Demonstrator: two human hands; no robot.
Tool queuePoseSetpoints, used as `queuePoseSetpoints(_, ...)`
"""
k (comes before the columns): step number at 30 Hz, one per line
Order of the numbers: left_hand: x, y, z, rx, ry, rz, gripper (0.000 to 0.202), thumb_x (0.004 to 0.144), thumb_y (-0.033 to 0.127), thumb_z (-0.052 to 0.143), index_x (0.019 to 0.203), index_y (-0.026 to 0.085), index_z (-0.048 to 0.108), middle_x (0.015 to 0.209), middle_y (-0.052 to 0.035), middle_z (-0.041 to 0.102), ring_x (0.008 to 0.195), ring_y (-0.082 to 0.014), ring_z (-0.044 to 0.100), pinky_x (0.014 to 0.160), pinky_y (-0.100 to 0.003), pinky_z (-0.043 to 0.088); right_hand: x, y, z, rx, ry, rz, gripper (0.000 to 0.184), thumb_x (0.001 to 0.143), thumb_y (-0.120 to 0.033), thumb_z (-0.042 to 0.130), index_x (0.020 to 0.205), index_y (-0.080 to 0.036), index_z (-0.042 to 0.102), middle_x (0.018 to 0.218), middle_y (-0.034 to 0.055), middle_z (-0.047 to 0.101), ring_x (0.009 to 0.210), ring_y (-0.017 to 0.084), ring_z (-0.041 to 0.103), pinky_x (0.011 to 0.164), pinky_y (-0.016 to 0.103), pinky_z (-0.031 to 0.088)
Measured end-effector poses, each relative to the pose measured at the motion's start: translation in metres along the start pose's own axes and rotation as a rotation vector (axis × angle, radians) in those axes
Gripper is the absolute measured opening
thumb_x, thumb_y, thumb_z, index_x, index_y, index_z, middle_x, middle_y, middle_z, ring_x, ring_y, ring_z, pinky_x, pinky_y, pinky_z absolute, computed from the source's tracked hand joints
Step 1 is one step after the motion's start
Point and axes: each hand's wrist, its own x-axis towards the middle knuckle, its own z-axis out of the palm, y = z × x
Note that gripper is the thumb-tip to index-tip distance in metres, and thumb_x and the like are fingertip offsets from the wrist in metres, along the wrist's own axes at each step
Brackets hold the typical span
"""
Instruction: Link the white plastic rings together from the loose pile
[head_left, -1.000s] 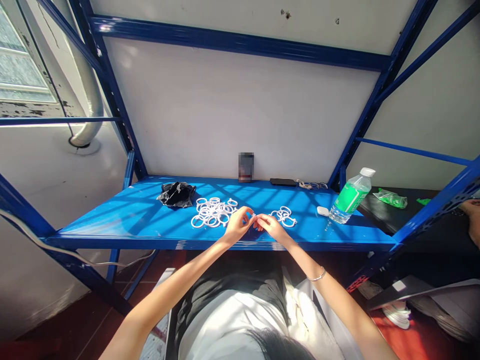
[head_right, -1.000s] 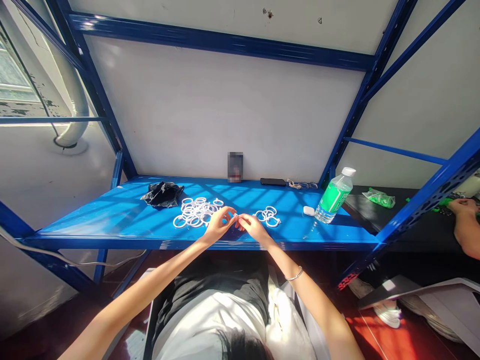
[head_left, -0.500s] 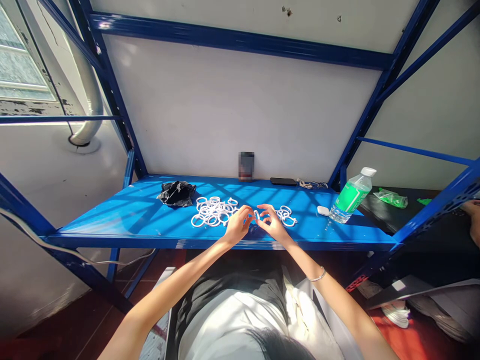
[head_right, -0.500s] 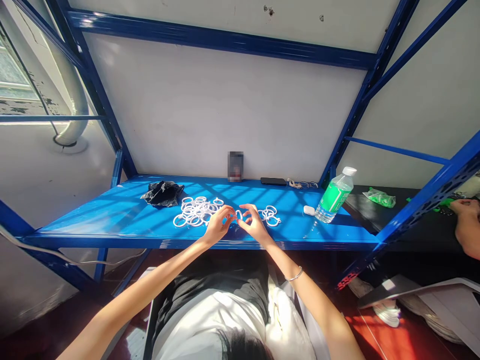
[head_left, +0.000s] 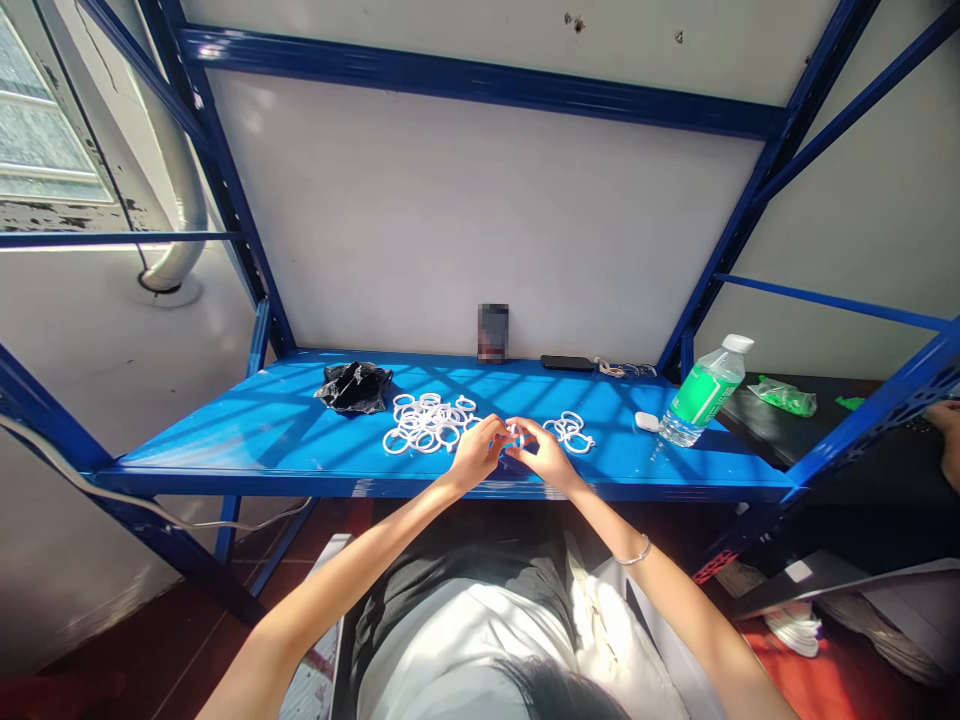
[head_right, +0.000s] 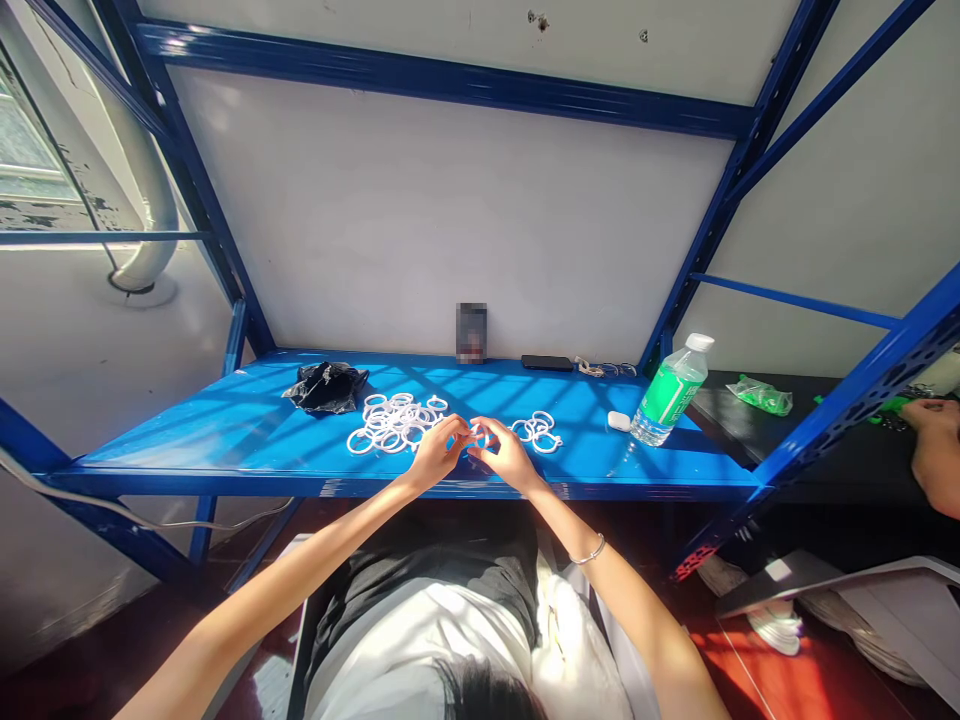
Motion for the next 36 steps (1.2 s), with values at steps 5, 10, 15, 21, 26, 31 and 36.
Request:
queuePoseSetpoints(5,0.002,0.002,-0.003,-0.099,-0.029,-0.018,0.017,0.091,0.027,0.048,0.077,0.018,0.051,0.079,-0.0036,0.058,0.07,-0.0144,0.055,0.061,-0.024,0.042,-0.001,0.0,-0.001,-0.039,0.043,-0.03,0.036,0.079,-0.028,0.065,0.115,-0.022,0.061,0.109,0.0066,0.065,0.092,0.02,0.06,0.08,0.035,0.05)
queuePoseSetpoints(10,0.004,0.003,-0.005,-0.201,-0.03,-0.023,0.017,0.089,0.027,0.051,0.076,0.018,0.05,0.078,-0.0034,0.058,0.07,-0.0139,0.056,0.061,-0.024,0.044,-0.002,-0.002,-0.001,-0.063,0.074,-0.066,0.035,0.079,-0.03,0.067,0.112,-0.022,0.062,0.105,0.006,0.065,0.087,0.019,0.06,0.076,0.033,0.051)
queuePoseSetpoints(15,0.005,0.005,-0.006,-0.237,-0.015,-0.021,0.015,0.087,0.024,0.054,0.074,0.017,0.051,0.076,-0.0028,0.059,0.067,-0.0131,0.056,0.061,-0.023,0.043,-0.003,-0.003,-0.001,-0.086,0.086,-0.103,0.035,0.079,-0.031,0.067,0.112,-0.022,0.062,0.102,0.0055,0.065,0.085,0.019,0.06,0.072,0.032,0.052)
queuePoseSetpoints(21,0.006,0.006,-0.007,-0.261,-0.037,-0.083,0.018,0.086,0.029,0.057,0.073,0.017,0.055,0.076,-0.0034,0.062,0.07,-0.0142,0.058,0.063,-0.024,0.045,-0.002,-0.005,-0.001,-0.109,0.099,-0.118,0.028,0.084,-0.033,0.062,0.109,-0.022,0.063,0.1,0.0059,0.065,0.084,0.019,0.06,0.07,0.032,0.051)
queuePoseSetpoints(26,0.007,0.008,-0.008,-0.259,-0.039,-0.138,0.023,0.087,0.038,0.057,0.08,0.016,0.06,0.078,-0.004,0.063,0.069,-0.0139,0.058,0.063,-0.024,0.047,-0.001,-0.003,0.0,-0.098,0.125,-0.102,0.032,0.082,-0.035,0.064,0.111,-0.022,0.062,0.1,0.006,0.065,0.083,0.018,0.061,0.07,0.031,0.052)
queuePoseSetpoints(31,0.009,0.005,-0.006,-0.273,-0.034,-0.19,0.028,0.086,0.044,0.058,0.084,0.017,0.063,0.08,-0.0035,0.065,0.07,-0.0141,0.059,0.062,-0.024,0.047,-0.001,0.001,0.001,-0.098,0.187,-0.091,0.035,0.081,-0.037,0.067,0.113,-0.022,0.062,0.095,0.0048,0.065,0.074,0.017,0.06,0.067,0.03,0.052)
queuePoseSetpoints(36,0.011,0.004,-0.006,-0.3,-0.039,-0.217,0.031,0.086,0.048,0.059,0.086,0.017,0.063,0.082,-0.004,0.065,0.071,-0.0146,0.06,0.063,-0.025,0.049,-0.002,-0.001,0.001,-0.123,0.207,-0.073,0.037,0.082,-0.042,0.067,0.112,-0.021,0.064,0.094,0.0059,0.067,0.067,0.016,0.059,0.065,0.031,0.052)
